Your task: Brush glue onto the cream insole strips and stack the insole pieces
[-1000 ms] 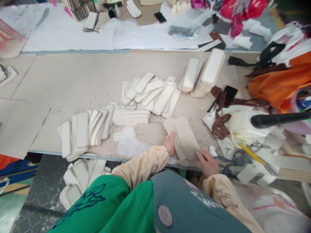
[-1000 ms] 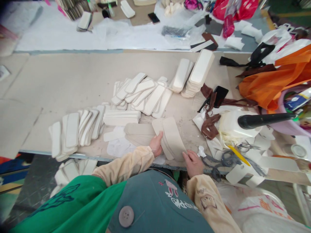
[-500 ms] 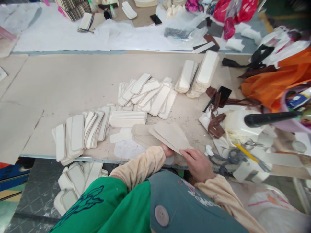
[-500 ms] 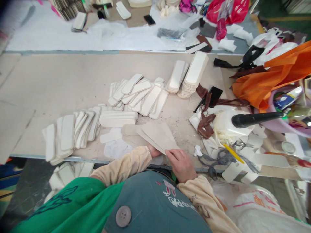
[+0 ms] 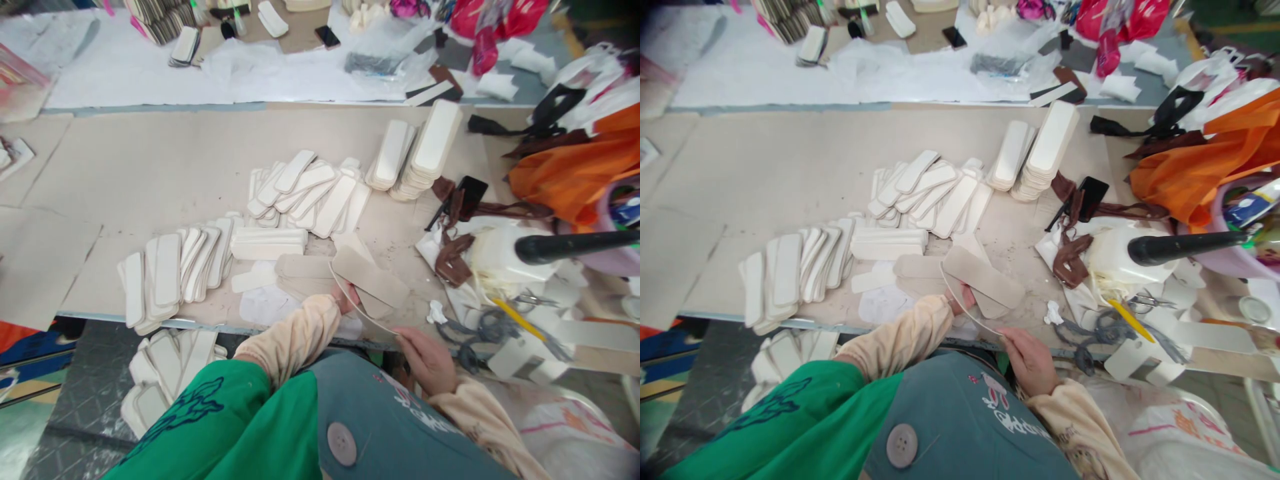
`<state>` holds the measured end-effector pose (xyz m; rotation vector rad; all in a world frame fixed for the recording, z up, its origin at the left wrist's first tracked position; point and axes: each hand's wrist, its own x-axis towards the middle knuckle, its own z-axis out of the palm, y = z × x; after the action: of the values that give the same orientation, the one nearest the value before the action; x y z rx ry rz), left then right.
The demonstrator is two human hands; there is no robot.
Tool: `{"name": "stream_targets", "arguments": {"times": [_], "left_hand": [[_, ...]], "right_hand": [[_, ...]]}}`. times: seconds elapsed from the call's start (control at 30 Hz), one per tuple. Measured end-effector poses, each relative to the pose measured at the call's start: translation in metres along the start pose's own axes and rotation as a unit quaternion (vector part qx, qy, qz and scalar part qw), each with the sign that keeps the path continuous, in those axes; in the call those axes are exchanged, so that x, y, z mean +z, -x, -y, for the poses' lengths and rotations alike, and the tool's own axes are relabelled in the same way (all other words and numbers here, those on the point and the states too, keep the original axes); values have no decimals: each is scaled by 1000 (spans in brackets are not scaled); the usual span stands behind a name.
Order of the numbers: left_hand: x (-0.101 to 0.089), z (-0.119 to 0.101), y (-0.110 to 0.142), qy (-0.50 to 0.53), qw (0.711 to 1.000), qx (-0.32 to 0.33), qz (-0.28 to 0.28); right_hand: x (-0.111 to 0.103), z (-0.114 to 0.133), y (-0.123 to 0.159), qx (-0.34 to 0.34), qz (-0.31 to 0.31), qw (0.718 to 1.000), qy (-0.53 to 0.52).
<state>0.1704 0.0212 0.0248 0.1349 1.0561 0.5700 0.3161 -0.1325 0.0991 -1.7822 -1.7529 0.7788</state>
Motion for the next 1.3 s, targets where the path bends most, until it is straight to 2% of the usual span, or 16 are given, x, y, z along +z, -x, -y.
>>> {"name": "stream_targets", "arguments": {"times": [0.07,0.13,0.23,0.3,0.43,0.5,0.6,0.73,0.8,0.87,0.97,1.07,1.2,1.27,1.3], "left_hand": [[-1,-4,-2,15,999,-10,37],[-2,-7,-4,38,995,-32,87],[1,-8,-3,63,983,-87,150],[7,-6,0,72,979,-97,163],[20,4,8,113,982,-17,148],[25,9,11,131,982,16,136],[28,14,13,141,981,31,129],[30,16,15,126,984,90,86],[29,13,20,116,984,115,69],[24,7,29,113,983,119,81],[7,-11,50,109,979,135,106],[-18,-34,78,120,971,180,106],[-51,-52,111,143,959,237,58],[-63,-53,122,134,958,252,37],[-67,-52,126,123,959,253,33]], "right_hand": [[-6,-8,-4,115,-19,993,-20],[-10,-20,-17,191,-44,980,-38],[-6,-41,-44,232,-86,966,-78],[4,-49,-57,260,-88,958,-86],[27,-46,-59,303,-57,950,-47],[35,-39,-54,307,-73,949,-22],[40,-28,-45,283,-108,953,2],[40,-17,-36,282,-92,955,22],[40,-12,-34,301,-91,949,-12],[42,-5,-33,319,-87,937,-112],[50,5,-33,335,-13,883,-328],[65,10,-31,333,56,791,-511],[84,19,-38,376,88,649,-655],[88,34,-49,372,103,604,-697],[89,44,-56,364,115,596,-707]]}}
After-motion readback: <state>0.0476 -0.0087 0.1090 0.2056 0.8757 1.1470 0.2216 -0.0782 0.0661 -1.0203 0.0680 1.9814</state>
